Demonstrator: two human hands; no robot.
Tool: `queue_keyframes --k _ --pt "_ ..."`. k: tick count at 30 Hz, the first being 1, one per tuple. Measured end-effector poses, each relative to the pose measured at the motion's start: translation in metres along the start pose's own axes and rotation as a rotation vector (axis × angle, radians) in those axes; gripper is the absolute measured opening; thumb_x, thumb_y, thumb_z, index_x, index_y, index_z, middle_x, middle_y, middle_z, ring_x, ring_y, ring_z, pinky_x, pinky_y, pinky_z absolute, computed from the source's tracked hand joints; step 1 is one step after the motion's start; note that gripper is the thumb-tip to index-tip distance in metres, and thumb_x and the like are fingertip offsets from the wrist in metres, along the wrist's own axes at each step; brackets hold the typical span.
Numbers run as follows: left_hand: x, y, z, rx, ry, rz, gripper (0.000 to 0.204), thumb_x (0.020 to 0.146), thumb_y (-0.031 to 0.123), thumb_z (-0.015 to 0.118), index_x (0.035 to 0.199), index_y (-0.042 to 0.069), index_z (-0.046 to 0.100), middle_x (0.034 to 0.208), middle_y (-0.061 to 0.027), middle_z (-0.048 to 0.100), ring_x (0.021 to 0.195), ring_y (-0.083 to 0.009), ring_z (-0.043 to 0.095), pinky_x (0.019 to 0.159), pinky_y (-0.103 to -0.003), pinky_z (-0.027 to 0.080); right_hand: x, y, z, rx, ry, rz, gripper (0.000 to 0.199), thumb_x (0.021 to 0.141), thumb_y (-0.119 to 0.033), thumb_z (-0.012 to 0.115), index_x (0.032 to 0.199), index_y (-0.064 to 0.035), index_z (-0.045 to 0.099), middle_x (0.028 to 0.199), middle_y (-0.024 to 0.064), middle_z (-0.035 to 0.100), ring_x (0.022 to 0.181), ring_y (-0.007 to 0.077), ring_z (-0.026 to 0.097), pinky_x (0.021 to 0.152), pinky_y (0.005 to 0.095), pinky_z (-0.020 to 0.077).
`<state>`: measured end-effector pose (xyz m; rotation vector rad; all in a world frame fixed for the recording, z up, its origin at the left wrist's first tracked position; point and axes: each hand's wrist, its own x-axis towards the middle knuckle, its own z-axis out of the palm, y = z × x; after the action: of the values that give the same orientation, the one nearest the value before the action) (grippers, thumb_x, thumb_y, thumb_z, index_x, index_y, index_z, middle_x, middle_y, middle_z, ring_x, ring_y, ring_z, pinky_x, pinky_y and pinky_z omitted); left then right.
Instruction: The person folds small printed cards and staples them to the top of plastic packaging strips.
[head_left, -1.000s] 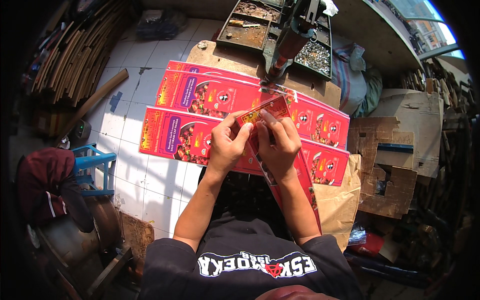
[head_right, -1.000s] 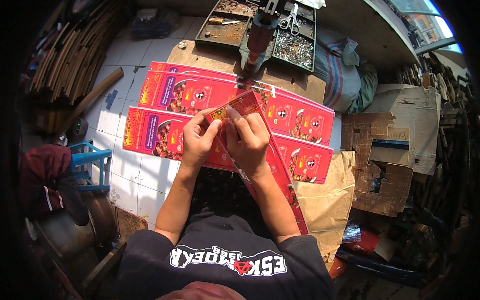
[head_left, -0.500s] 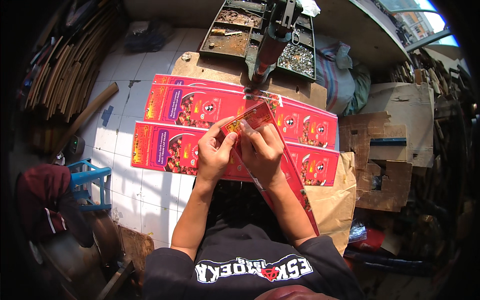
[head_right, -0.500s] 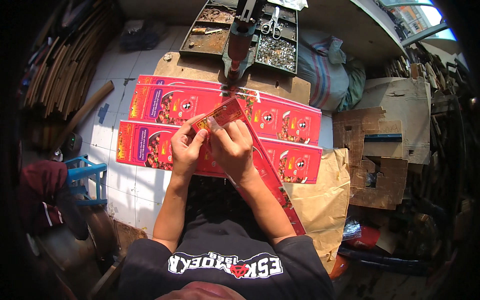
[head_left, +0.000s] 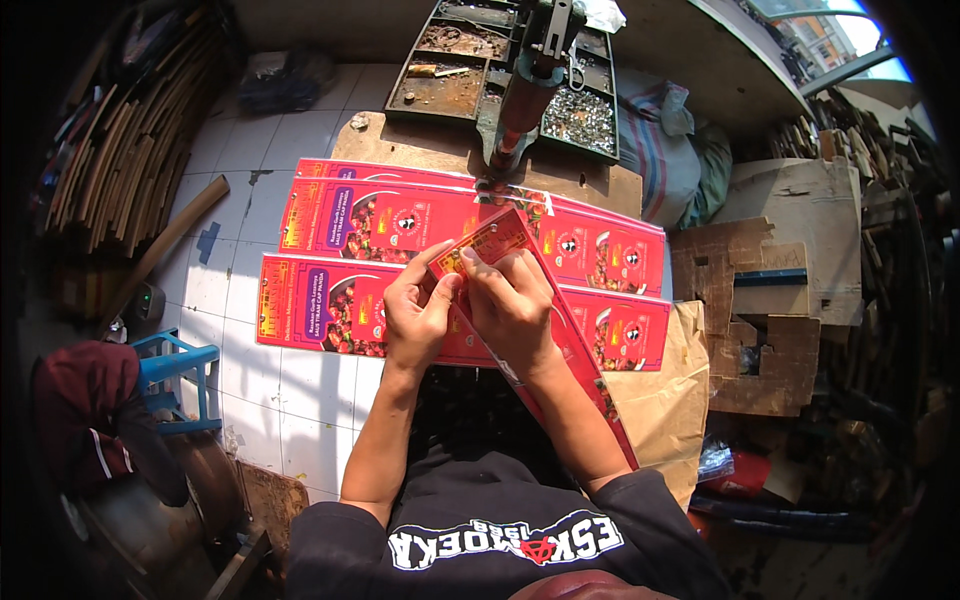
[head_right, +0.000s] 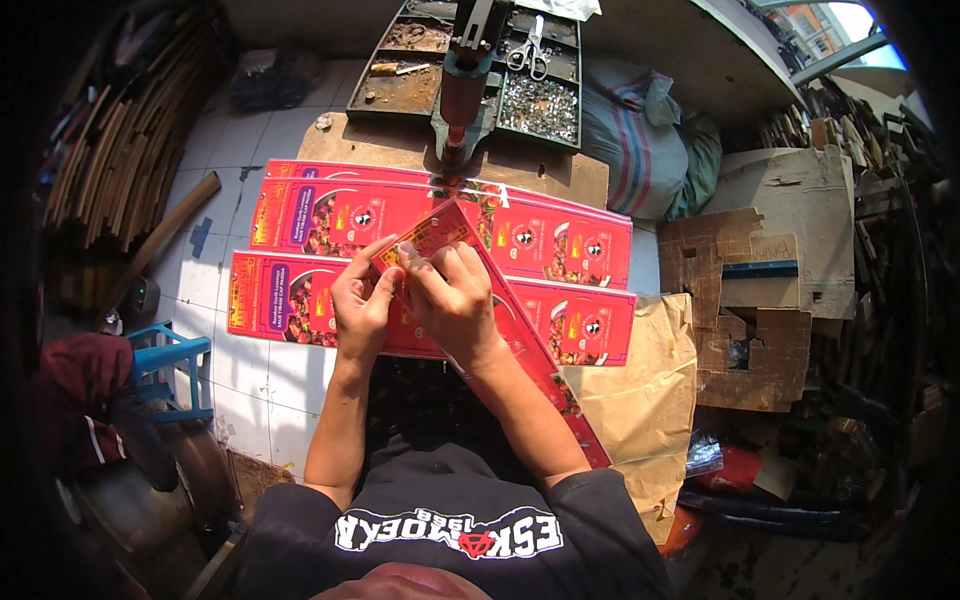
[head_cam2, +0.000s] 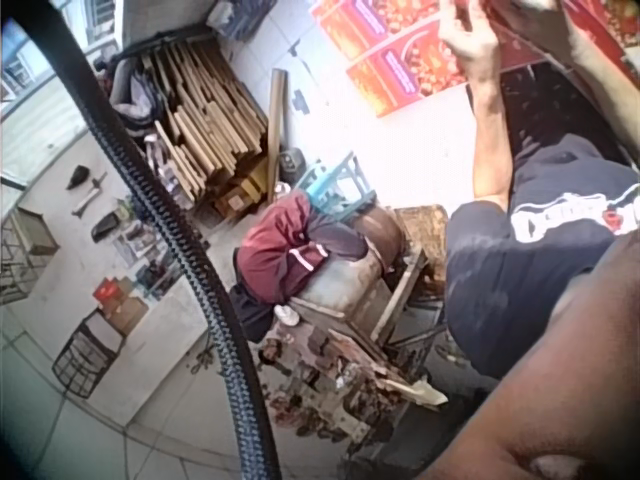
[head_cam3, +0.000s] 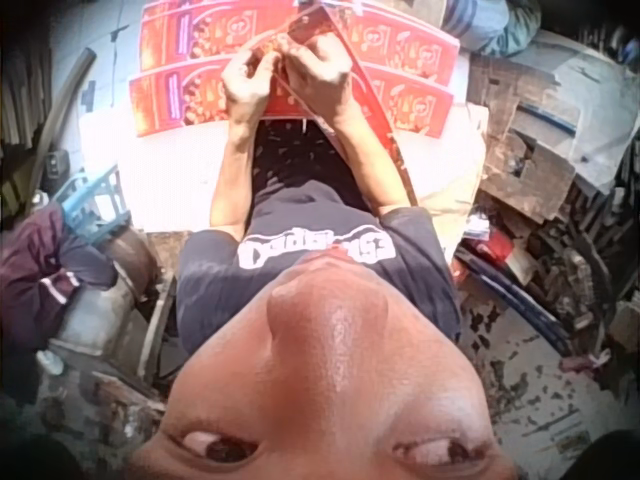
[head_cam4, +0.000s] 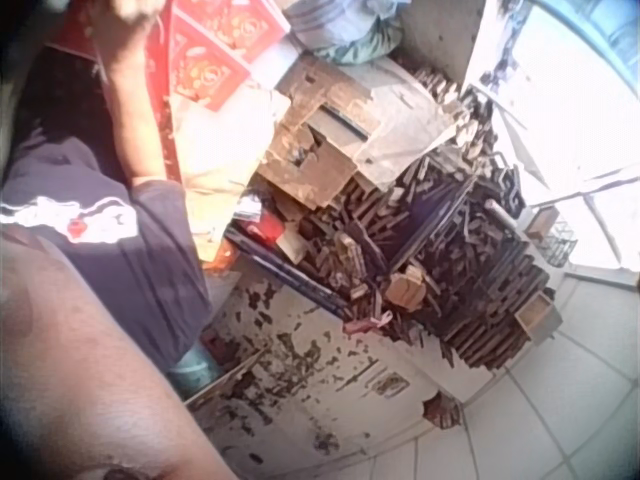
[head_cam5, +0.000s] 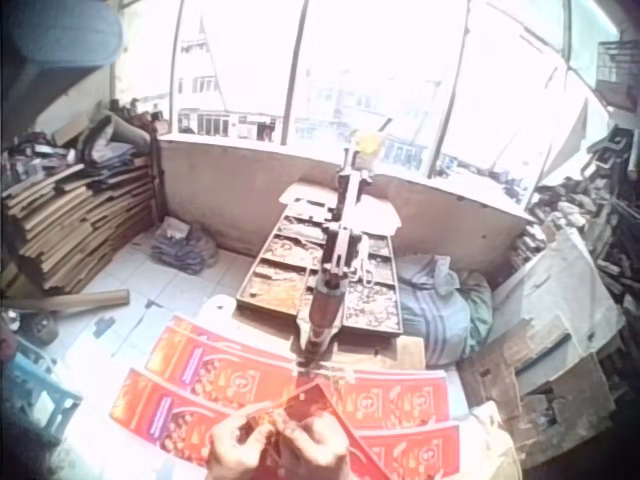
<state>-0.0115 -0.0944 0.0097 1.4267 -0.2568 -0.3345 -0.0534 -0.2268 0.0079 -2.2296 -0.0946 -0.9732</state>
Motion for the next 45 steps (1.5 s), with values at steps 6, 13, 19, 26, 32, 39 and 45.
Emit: queue_keyframes --k 6,13,19,26,32,39,45 --pt "0.008 0.005 0.002 0.029 -0.011 0.027 0.036 0.091 -0.004 0.055 0.127 -0.005 0.055 0.107 -0.0109 0.067 0.095 -0.0105 0.062 0.081 -0.023 0.05 0.011 0.002 -0.002 -0.006 0.003 -0.02 0.032 0.073 0.0 0.071 0.104 -0.005 0.068 0.071 0.0057 0.052 0.063 0.0223 0.048 0.057 0.0348 0.0411" --pt "0.014 0.005 0.017 -0.043 -0.008 0.073 0.034 0.091 -0.003 0.057 0.125 -0.005 0.057 0.103 -0.0091 0.068 0.091 -0.0096 0.063 0.079 -0.022 0.051 0.012 0.008 -0.007 -0.048 0.079 -0.045 0.033 0.072 0.005 0.07 0.104 -0.0027 0.066 0.069 0.0065 0.049 0.06 0.0223 0.047 0.054 0.0348 0.0409" --pt "0.021 0.004 0.027 -0.058 -0.048 0.062 0.032 0.093 0.001 0.058 0.124 -0.004 0.057 0.089 -0.0048 0.068 0.063 -0.0012 0.052 0.054 -0.018 0.041 0.017 0.011 -0.02 -0.045 0.164 0.004 0.026 0.078 0.005 0.07 0.103 -0.0014 0.065 0.071 0.0102 0.056 0.06 0.0234 0.053 0.054 0.0331 0.0443" --pt "0.024 0.007 0.031 -0.073 -0.095 0.017 0.03 0.093 0.001 0.057 0.123 -0.005 0.056 0.104 -0.0094 0.067 0.091 -0.0105 0.063 0.079 -0.023 0.051 0.021 0.014 -0.023 -0.066 0.199 -0.031 0.026 0.075 0.005 0.069 0.1 -0.0007 0.067 0.071 0.0076 0.056 0.06 0.0223 0.052 0.054 0.0331 0.0439" --pt "0.027 -0.001 0.032 -0.03 -0.086 0.048 0.028 0.094 0.001 0.056 0.121 -0.006 0.055 0.104 -0.0105 0.066 0.093 -0.0112 0.063 0.081 -0.024 0.052 0.022 0.015 -0.024 -0.075 0.183 -0.032 0.028 0.074 0.005 0.069 0.102 -0.0007 0.068 0.069 0.007 0.054 0.059 0.022 0.051 0.053 0.033 0.0428" --pt "0.026 -0.002 0.033 0.054 -0.083 0.04 0.024 0.095 0.003 0.056 0.118 -0.005 0.056 0.101 -0.0099 0.067 0.089 -0.0102 0.063 0.077 -0.024 0.052 0.021 0.016 -0.024 -0.092 0.161 -0.016 0.029 0.073 0.004 0.069 0.102 -0.0013 0.068 0.066 0.0062 0.051 0.058 0.0214 0.051 0.053 0.0333 0.0421" --pt "0.026 -0.004 0.037 0.031 -0.028 0.101 0.026 0.093 0.002 0.057 0.118 -0.005 0.058 0.084 -0.004 0.064 0.072 -0.0047 0.056 0.062 -0.021 0.045 0.021 0.015 -0.024 -0.105 0.146 -0.007 0.03 0.072 0.005 0.068 0.102 -0.0017 0.069 0.066 0.0062 0.05 0.058 0.0216 0.05 0.053 0.0336 0.0419"
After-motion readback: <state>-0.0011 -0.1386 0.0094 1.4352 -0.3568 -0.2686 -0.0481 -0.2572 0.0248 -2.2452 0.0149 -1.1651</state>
